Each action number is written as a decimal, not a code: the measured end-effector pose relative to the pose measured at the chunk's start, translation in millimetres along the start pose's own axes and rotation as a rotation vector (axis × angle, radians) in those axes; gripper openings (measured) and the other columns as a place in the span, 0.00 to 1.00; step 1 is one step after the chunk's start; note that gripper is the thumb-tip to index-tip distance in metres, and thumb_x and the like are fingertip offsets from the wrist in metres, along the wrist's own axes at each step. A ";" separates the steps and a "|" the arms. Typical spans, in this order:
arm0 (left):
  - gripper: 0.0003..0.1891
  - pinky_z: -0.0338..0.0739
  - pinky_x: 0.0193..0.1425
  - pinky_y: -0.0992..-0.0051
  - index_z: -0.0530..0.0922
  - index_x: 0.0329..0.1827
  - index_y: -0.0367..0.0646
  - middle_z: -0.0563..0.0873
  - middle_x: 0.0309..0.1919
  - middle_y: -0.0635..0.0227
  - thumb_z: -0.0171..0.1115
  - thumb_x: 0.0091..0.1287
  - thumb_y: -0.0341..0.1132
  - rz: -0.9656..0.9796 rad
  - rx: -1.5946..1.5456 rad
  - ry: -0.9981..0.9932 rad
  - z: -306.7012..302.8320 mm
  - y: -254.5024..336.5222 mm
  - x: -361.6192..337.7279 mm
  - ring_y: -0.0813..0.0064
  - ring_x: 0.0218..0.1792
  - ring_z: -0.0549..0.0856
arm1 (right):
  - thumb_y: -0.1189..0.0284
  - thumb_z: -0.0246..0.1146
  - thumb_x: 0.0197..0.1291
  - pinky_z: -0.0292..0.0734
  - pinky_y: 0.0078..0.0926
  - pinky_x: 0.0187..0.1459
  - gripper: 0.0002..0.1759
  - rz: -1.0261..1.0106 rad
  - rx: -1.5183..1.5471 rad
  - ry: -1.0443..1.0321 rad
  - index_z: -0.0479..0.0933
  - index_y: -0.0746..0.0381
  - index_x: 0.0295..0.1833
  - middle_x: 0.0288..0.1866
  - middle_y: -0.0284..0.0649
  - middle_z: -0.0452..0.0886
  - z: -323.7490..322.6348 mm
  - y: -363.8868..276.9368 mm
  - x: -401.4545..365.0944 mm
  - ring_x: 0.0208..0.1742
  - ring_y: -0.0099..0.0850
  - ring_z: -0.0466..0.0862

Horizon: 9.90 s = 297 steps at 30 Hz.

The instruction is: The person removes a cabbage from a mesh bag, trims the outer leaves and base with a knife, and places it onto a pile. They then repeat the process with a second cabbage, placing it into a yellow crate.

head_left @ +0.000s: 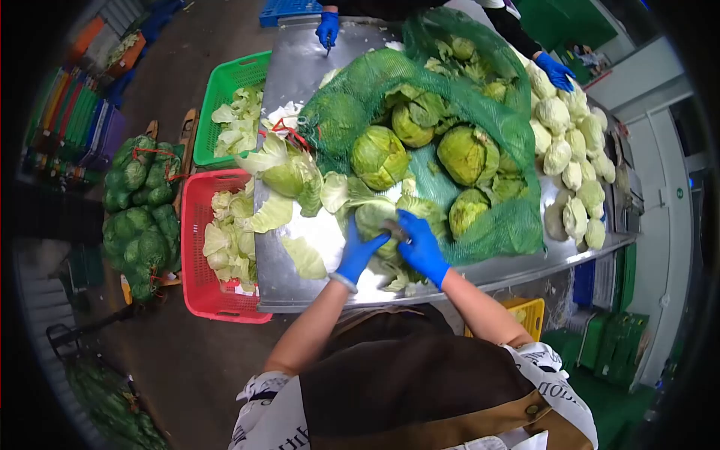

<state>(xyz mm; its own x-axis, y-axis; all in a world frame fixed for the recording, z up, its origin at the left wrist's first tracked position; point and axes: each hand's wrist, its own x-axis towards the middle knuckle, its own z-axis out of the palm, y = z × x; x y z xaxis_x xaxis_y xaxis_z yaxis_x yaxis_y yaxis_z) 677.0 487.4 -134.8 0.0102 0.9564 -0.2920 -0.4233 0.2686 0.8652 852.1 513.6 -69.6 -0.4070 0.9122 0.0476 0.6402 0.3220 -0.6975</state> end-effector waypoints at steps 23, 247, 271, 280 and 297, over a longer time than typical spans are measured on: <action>0.55 0.61 0.72 0.58 0.57 0.70 0.34 0.64 0.67 0.43 0.82 0.40 0.41 0.249 1.133 0.494 -57.6 85.8 -64.3 0.46 0.67 0.65 | 0.78 0.58 0.54 0.75 0.36 0.51 0.19 -0.231 0.123 -0.022 0.76 0.58 0.53 0.48 0.48 0.79 112.9 -76.7 99.7 0.50 0.49 0.79; 0.26 0.78 0.52 0.73 0.75 0.55 0.35 0.83 0.47 0.63 0.74 0.53 0.28 -0.167 -0.120 0.629 -68.9 55.1 -86.7 0.72 0.46 0.83 | 0.69 0.55 0.62 0.76 0.43 0.25 0.08 -0.171 -0.364 -0.361 0.73 0.58 0.45 0.29 0.45 0.80 29.2 -53.5 -21.8 0.26 0.45 0.82; 0.49 0.62 0.72 0.65 0.56 0.75 0.42 0.68 0.67 0.60 0.71 0.47 0.27 0.232 -0.216 0.354 -60.2 107.5 -109.8 0.64 0.68 0.68 | 0.56 0.49 0.69 0.75 0.50 0.47 0.19 0.150 -0.217 -0.705 0.79 0.57 0.48 0.43 0.52 0.83 20.7 15.9 6.4 0.44 0.55 0.81; 0.42 0.68 0.66 0.68 0.65 0.67 0.39 0.71 0.62 0.61 0.75 0.46 0.29 0.307 -0.116 0.404 -24.2 141.3 -104.3 0.68 0.62 0.72 | 0.69 0.68 0.54 0.60 0.15 0.15 0.38 0.458 1.123 -0.258 0.63 0.66 0.69 0.21 0.29 0.72 1.9 -62.4 18.6 0.12 0.18 0.66; 0.22 0.73 0.61 0.72 0.72 0.63 0.38 0.81 0.53 0.63 0.61 0.64 0.27 -0.073 -0.075 0.233 -54.9 177.8 -103.3 0.72 0.54 0.80 | 0.70 0.76 0.41 0.71 0.26 0.59 0.43 0.077 1.005 -0.652 0.70 0.63 0.67 0.56 0.38 0.80 -20.5 -47.5 33.2 0.56 0.25 0.76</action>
<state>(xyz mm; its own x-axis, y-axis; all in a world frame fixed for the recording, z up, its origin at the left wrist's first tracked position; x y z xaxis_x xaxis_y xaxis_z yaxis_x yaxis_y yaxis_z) 550.9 430.1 26.9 -0.1621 0.8800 -0.4464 -0.4949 0.3189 0.8083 821.6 533.8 -20.3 -0.8291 0.5268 -0.1872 0.0003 -0.3344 -0.9424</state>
